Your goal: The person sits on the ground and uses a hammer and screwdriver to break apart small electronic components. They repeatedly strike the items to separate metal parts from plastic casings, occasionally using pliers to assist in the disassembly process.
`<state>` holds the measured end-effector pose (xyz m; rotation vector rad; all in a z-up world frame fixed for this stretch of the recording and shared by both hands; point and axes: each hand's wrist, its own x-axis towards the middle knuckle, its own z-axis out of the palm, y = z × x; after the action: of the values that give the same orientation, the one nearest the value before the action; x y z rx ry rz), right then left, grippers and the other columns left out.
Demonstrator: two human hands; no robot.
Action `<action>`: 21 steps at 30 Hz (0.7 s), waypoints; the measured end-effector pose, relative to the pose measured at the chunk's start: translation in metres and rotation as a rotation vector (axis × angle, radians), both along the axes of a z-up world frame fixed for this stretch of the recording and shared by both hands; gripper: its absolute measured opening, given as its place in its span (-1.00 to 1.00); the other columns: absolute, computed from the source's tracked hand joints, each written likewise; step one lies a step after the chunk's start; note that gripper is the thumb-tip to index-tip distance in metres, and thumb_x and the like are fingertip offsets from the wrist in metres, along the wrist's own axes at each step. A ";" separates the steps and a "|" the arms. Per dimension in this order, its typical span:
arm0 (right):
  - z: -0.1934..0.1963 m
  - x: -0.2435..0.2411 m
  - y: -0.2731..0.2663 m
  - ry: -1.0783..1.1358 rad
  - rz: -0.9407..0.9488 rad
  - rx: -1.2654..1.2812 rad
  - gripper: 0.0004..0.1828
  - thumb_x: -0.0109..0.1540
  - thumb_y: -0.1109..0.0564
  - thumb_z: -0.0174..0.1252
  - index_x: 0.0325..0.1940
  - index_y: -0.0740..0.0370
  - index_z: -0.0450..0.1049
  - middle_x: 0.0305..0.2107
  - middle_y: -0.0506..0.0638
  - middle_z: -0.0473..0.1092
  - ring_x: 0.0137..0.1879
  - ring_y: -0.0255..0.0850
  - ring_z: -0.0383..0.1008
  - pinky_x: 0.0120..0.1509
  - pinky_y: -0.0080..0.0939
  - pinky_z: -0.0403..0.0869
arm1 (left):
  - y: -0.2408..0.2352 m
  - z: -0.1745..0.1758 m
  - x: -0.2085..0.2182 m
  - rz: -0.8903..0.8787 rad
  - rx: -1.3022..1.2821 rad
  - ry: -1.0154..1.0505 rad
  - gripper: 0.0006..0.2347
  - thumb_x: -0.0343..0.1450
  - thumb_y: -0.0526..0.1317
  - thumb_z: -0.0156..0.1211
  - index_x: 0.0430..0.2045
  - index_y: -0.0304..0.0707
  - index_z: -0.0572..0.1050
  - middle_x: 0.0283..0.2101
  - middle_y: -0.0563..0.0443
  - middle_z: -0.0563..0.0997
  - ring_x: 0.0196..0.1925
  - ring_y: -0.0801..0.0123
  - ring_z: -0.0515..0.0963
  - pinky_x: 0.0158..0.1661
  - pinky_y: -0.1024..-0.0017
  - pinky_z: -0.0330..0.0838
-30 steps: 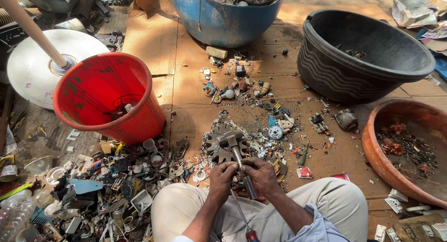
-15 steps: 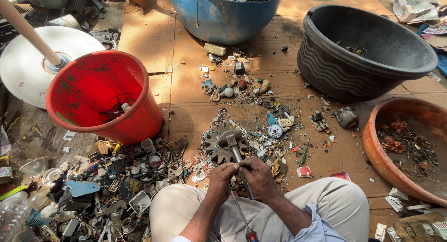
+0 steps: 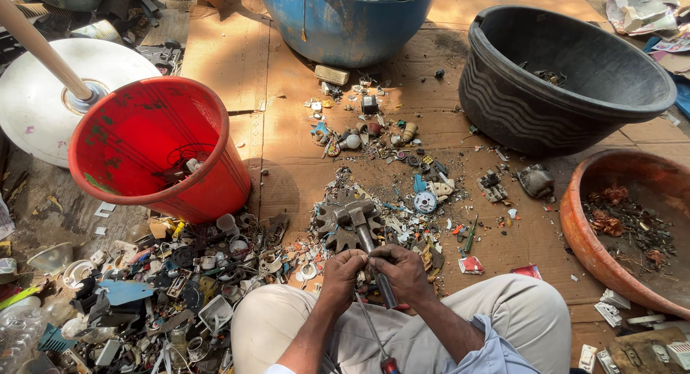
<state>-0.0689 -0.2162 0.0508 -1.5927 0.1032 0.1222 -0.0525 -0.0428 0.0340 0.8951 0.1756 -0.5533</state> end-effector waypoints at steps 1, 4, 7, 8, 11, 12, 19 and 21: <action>0.002 0.000 0.001 -0.031 0.002 -0.052 -0.88 0.25 0.30 0.25 -0.14 0.37 0.60 -0.36 0.00 0.58 -0.26 -0.33 0.58 -0.18 -0.34 0.58 | 0.000 0.001 -0.002 -0.008 0.046 -0.030 -0.88 0.48 -0.27 0.15 -0.38 -0.36 0.54 -0.55 0.05 0.53 -0.64 0.55 0.43 -0.66 0.59 0.27; 0.014 -0.004 0.002 -0.245 -0.004 -0.250 -0.91 0.24 0.28 0.26 -0.18 0.35 0.59 -0.35 -0.02 0.54 -0.25 -0.34 0.59 -0.19 -0.35 0.61 | -0.002 0.004 -0.002 -0.021 0.091 -0.110 -0.85 0.51 -0.25 0.13 -0.38 -0.37 0.54 -0.55 0.08 0.52 -0.62 0.58 0.43 -0.65 0.60 0.26; 0.017 -0.004 0.005 -0.222 0.006 -0.212 -0.92 0.25 0.26 0.23 -0.18 0.33 0.57 -0.32 -0.05 0.53 -0.23 -0.34 0.61 -0.18 -0.34 0.65 | -0.001 0.005 -0.005 -0.011 0.093 -0.117 -0.84 0.51 -0.24 0.12 -0.36 -0.37 0.56 -0.56 0.08 0.53 -0.62 0.58 0.44 -0.64 0.61 0.27; 0.015 -0.004 0.005 -0.185 0.006 -0.182 -0.92 0.26 0.27 0.24 -0.18 0.33 0.57 -0.33 -0.04 0.54 -0.24 -0.34 0.61 -0.19 -0.34 0.65 | -0.001 0.006 -0.005 -0.007 0.094 -0.110 -0.84 0.51 -0.24 0.12 -0.35 -0.37 0.57 -0.56 0.08 0.53 -0.62 0.58 0.44 -0.64 0.61 0.28; 0.002 -0.001 0.004 -0.010 -0.003 0.015 -0.90 0.25 0.29 0.25 -0.16 0.35 0.57 -0.36 0.03 0.55 -0.28 -0.29 0.60 -0.20 -0.29 0.63 | -0.002 0.005 -0.005 0.048 -0.035 -0.014 -0.88 0.48 -0.28 0.14 -0.34 -0.38 0.56 -0.52 0.06 0.58 -0.61 0.56 0.46 -0.63 0.59 0.32; -0.003 0.004 0.001 0.093 -0.014 0.149 -0.89 0.24 0.31 0.25 -0.15 0.37 0.57 -0.38 0.07 0.55 -0.30 -0.25 0.59 -0.20 -0.27 0.62 | -0.002 0.004 -0.005 0.048 -0.019 -0.024 -0.88 0.48 -0.28 0.15 -0.34 -0.39 0.56 -0.52 0.05 0.58 -0.60 0.56 0.47 -0.64 0.59 0.31; 0.000 0.000 0.002 0.017 -0.021 -0.153 -0.85 0.23 0.28 0.25 -0.14 0.40 0.61 -0.37 0.04 0.60 -0.30 -0.35 0.58 -0.21 -0.34 0.58 | -0.002 -0.003 -0.003 0.055 0.165 -0.093 -0.82 0.47 -0.31 0.20 -0.21 -0.52 0.64 -0.48 0.01 0.62 -0.59 0.57 0.48 -0.64 0.61 0.31; 0.002 -0.002 0.005 0.003 -0.030 -0.152 -0.85 0.24 0.28 0.24 -0.14 0.41 0.59 -0.38 0.03 0.58 -0.31 -0.34 0.58 -0.23 -0.33 0.58 | -0.001 0.000 -0.003 0.039 0.196 -0.105 -0.80 0.46 -0.31 0.21 -0.18 -0.53 0.66 -0.47 0.02 0.63 -0.57 0.59 0.48 -0.63 0.62 0.31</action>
<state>-0.0706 -0.2112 0.0531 -1.7423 0.1416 0.0956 -0.0560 -0.0437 0.0335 1.1070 0.1536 -0.4562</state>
